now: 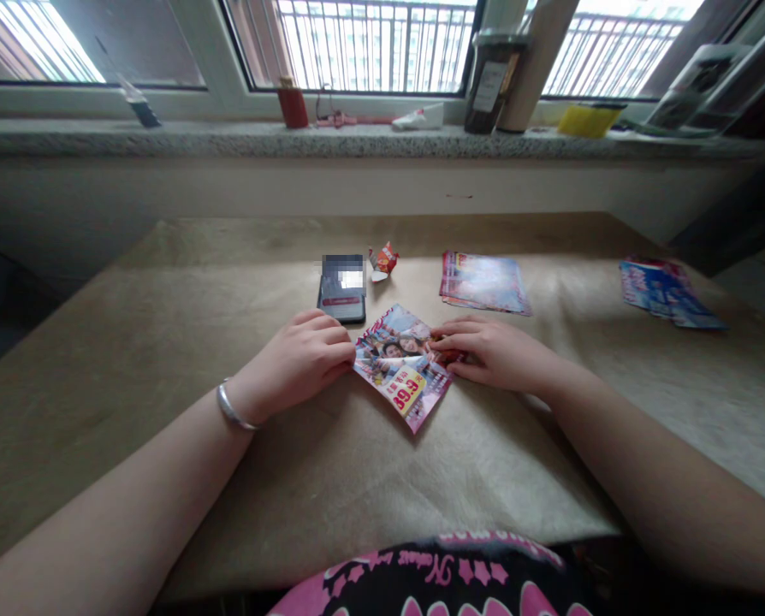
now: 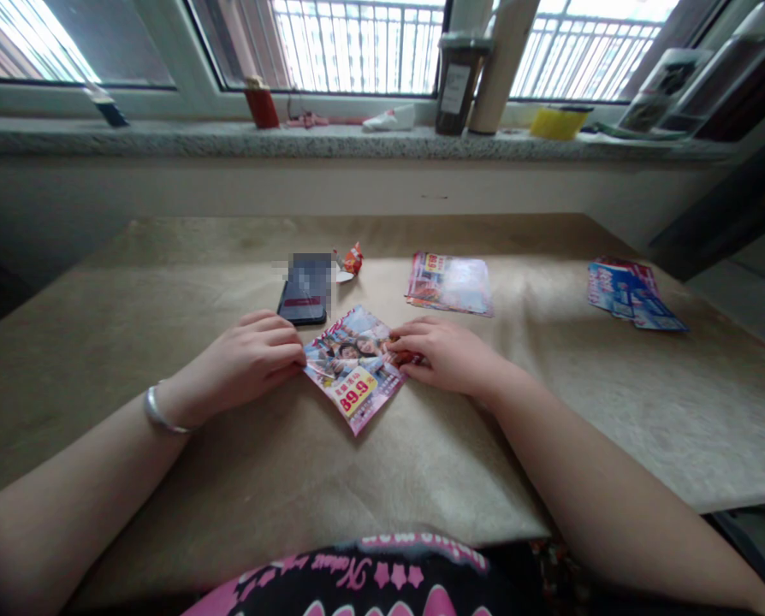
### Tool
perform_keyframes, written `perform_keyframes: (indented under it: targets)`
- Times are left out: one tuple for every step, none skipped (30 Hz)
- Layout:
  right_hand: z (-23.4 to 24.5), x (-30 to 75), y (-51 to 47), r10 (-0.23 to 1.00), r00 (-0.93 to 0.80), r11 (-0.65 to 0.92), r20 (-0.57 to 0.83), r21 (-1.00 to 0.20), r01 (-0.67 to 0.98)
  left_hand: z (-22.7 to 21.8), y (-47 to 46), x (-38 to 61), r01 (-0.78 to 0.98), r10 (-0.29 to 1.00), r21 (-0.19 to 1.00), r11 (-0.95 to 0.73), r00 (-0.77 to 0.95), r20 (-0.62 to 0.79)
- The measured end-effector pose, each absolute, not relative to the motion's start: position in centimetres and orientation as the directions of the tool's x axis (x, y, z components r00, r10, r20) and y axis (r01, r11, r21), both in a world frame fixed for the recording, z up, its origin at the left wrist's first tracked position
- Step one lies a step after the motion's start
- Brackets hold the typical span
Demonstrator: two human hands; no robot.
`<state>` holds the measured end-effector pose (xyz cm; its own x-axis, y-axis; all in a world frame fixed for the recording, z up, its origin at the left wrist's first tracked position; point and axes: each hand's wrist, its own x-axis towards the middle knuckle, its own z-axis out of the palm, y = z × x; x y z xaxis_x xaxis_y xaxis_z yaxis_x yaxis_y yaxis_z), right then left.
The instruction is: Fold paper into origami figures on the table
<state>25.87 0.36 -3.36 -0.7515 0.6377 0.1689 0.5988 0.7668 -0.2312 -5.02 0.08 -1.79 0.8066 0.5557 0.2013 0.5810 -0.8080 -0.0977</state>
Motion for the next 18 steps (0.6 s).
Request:
perform_keyframes:
  targets:
    - [-3.29, 25.96, 0.41, 0.633, -0.758, 0.768, 0.157, -0.25, 0.59, -1.77, 0.07, -5.01, 0.588, 0.564, -0.104, -0.802, 0.803, 0.189]
    - [-3.21, 26.04, 0.46, 0.629, -0.764, 0.769, 0.146, -0.264, 0.582, -1.75, 0.06, -5.0, 0.595, 0.574, -0.109, -0.796, 0.8, 0.178]
    - [-3.14, 26.11, 0.49, 0.625, -0.769, 0.769, 0.135, -0.273, 0.578, -1.72, 0.05, -4.99, 0.603, 0.582, -0.113, -0.79, 0.795, 0.169]
    - [-3.08, 26.16, 0.52, 0.625, -0.77, 0.767, 0.125, -0.278, 0.578, -1.69, 0.04, -4.98, 0.608, 0.589, -0.117, -0.785, 0.792, 0.163]
    - [-3.04, 26.21, 0.52, 0.628, -0.769, 0.764, 0.119, -0.28, 0.581, -1.65, 0.02, -4.97, 0.614, 0.595, -0.121, -0.78, 0.788, 0.158]
    - [-3.01, 26.23, 0.52, 0.632, -0.766, 0.761, 0.115, -0.279, 0.586, -1.6, 0.01, -4.95, 0.617, 0.599, -0.126, -0.777, 0.786, 0.154]
    - [-2.99, 26.24, 0.5, 0.636, -0.763, 0.758, 0.113, -0.275, 0.591, -1.55, -0.01, -4.93, 0.619, 0.602, -0.131, -0.774, 0.784, 0.15]
    - [-2.96, 26.24, 0.47, 0.639, -0.761, 0.757, 0.112, -0.27, 0.596, -1.51, -0.03, -4.91, 0.619, 0.602, -0.135, -0.774, 0.785, 0.146]
    - [-2.93, 26.23, 0.43, 0.641, -0.759, 0.756, 0.112, -0.263, 0.6, -1.48, -0.04, -4.89, 0.62, 0.604, -0.139, -0.772, 0.784, 0.142]
    - [-2.9, 26.21, 0.38, 0.644, -0.757, 0.755, 0.114, -0.256, 0.604, -1.46, -0.06, -4.87, 0.624, 0.608, -0.141, -0.769, 0.782, 0.138]
    - [-2.85, 26.19, 0.33, 0.645, -0.755, 0.755, 0.116, -0.25, 0.606, -1.46, -0.07, -4.85, 0.627, 0.613, -0.142, -0.766, 0.778, 0.137]
    - [-2.79, 26.17, 0.28, 0.647, -0.753, 0.754, 0.119, -0.244, 0.61, -1.48, -0.08, -4.84, 0.631, 0.616, -0.142, -0.763, 0.776, 0.136]
    - [-2.74, 26.15, 0.23, 0.65, -0.75, 0.752, 0.123, -0.24, 0.613, -1.52, -0.08, -4.84, 0.635, 0.62, -0.141, -0.76, 0.773, 0.135]
    - [-2.71, 26.14, 0.2, 0.654, -0.745, 0.75, 0.128, -0.239, 0.617, -1.57, -0.06, -4.84, 0.638, 0.624, -0.138, -0.758, 0.77, 0.134]
    - [-2.71, 26.13, 0.18, 0.659, -0.74, 0.746, 0.134, -0.241, 0.621, -1.63, -0.04, -4.85, 0.64, 0.626, -0.133, -0.757, 0.768, 0.135]
    - [-2.75, 26.12, 0.18, 0.664, -0.734, 0.742, 0.142, -0.245, 0.624, -1.69, 0.0, -4.86, 0.641, 0.627, -0.126, -0.758, 0.767, 0.135]
    - [-2.83, 26.11, 0.2, 0.671, -0.725, 0.736, 0.153, -0.252, 0.628, -1.77, 0.04, -4.87, 0.645, 0.631, -0.118, -0.755, 0.764, 0.138]
    - [-2.95, 26.1, 0.24, 0.68, -0.715, 0.728, 0.164, -0.261, 0.634, -1.85, 0.09, -4.88, 0.654, 0.64, -0.111, -0.748, 0.756, 0.141]
